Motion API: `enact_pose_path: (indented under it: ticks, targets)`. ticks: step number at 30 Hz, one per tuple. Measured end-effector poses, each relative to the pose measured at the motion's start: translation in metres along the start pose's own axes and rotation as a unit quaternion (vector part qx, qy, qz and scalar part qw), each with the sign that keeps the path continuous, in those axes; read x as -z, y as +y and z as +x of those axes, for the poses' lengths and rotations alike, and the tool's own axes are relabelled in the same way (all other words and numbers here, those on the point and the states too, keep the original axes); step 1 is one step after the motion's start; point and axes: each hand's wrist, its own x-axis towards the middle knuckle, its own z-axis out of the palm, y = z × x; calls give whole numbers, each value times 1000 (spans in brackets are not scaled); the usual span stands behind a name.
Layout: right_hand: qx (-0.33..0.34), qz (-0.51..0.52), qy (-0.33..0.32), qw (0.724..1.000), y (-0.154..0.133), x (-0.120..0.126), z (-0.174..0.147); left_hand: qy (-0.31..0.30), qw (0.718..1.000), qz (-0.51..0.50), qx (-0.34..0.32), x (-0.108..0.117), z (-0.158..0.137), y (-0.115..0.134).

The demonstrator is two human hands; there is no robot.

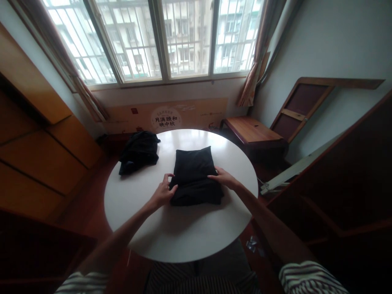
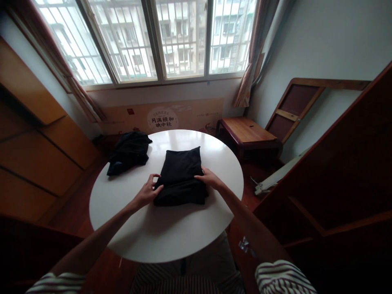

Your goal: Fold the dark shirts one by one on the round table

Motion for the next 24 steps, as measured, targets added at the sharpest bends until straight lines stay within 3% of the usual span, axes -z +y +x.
enact_pose_path:
  ticks: [3, 5, 7, 10, 13, 17, 21, 24]
  targets:
    - [-60, -32, -84, 994, -8, -2, 0, -1, 1000, 26, 14, 4, -28, -11]
    - [-121, -83, -127, 981, -16, 6, 5, 8, 995, 98, 8, 8, -42, -12]
    - [-149, -136, -103, 974, -26, 15, 18, 43, 979, 195, -45, 12, -51, -5]
    - [-93, -177, 46, 979, -40, 24, 55, 52, 943, 274, -182, 11, -54, 23]
    - [-24, -222, 152, 963, -47, 23, 97, -65, 892, 320, -312, -4, -49, 55]
    - [-1, -291, 147, 945, -47, 14, 136, -171, 807, 418, -381, -40, -38, 76]
    - [34, -324, 126, 937, -48, 10, 154, -199, 769, 458, -399, -66, -36, 71]
    - [78, -334, 126, 931, -52, 10, 160, -196, 757, 447, -435, -73, -43, 65]
